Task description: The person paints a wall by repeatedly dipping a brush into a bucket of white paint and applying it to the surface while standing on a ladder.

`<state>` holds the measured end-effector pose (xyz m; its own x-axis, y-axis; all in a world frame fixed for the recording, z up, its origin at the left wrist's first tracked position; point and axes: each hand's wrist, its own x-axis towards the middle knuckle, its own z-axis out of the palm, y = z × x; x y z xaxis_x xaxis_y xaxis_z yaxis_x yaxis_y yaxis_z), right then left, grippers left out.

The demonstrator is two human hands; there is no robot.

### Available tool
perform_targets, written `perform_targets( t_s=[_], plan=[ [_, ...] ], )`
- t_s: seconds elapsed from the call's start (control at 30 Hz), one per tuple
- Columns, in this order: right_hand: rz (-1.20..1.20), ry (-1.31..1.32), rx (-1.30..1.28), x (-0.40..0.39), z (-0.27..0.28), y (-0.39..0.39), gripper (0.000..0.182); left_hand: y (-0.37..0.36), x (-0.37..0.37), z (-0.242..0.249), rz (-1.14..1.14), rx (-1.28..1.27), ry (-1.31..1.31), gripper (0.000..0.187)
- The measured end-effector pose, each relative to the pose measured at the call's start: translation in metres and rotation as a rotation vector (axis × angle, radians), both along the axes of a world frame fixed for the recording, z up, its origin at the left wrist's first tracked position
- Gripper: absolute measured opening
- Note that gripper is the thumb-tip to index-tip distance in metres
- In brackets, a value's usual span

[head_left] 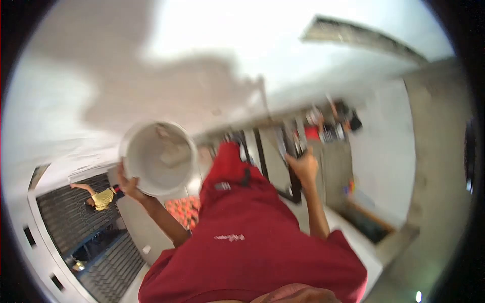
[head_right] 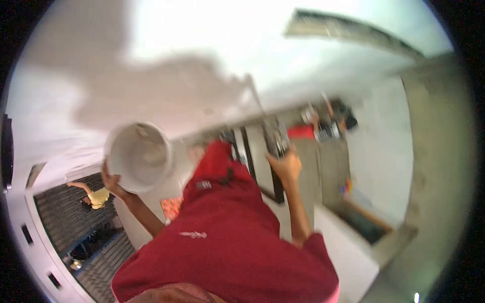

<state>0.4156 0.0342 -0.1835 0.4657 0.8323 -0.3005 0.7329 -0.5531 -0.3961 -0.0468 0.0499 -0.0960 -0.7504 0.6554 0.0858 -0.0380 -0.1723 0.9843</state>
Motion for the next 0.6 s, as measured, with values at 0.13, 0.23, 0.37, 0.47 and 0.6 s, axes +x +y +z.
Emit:
perform_targets(
  t_s=[0.13,0.23,0.37,0.47,0.6],
  plan=[
    [0.020,-0.074,0.263,0.008,-0.032,-0.004,0.084,0.011,-0.003,-0.020,-0.062,0.051,0.030,0.071],
    [0.015,-0.076,0.167,0.010,-0.033,0.002,0.089,0.021,0.025,0.008,-0.147,0.103,-0.079,0.066],
    [-0.008,-0.101,0.147,0.004,-0.025,-0.005,0.087,0.017,0.034,0.039,-0.198,0.161,-0.120,0.062],
    [-0.013,-0.090,0.108,0.008,-0.032,0.000,0.084,0.022,0.034,0.040,-0.210,0.178,-0.149,0.060],
    [-0.016,0.000,0.032,0.005,-0.015,0.004,0.086,0.021,0.033,0.039,-0.249,0.213,-0.132,0.057]
  ],
)
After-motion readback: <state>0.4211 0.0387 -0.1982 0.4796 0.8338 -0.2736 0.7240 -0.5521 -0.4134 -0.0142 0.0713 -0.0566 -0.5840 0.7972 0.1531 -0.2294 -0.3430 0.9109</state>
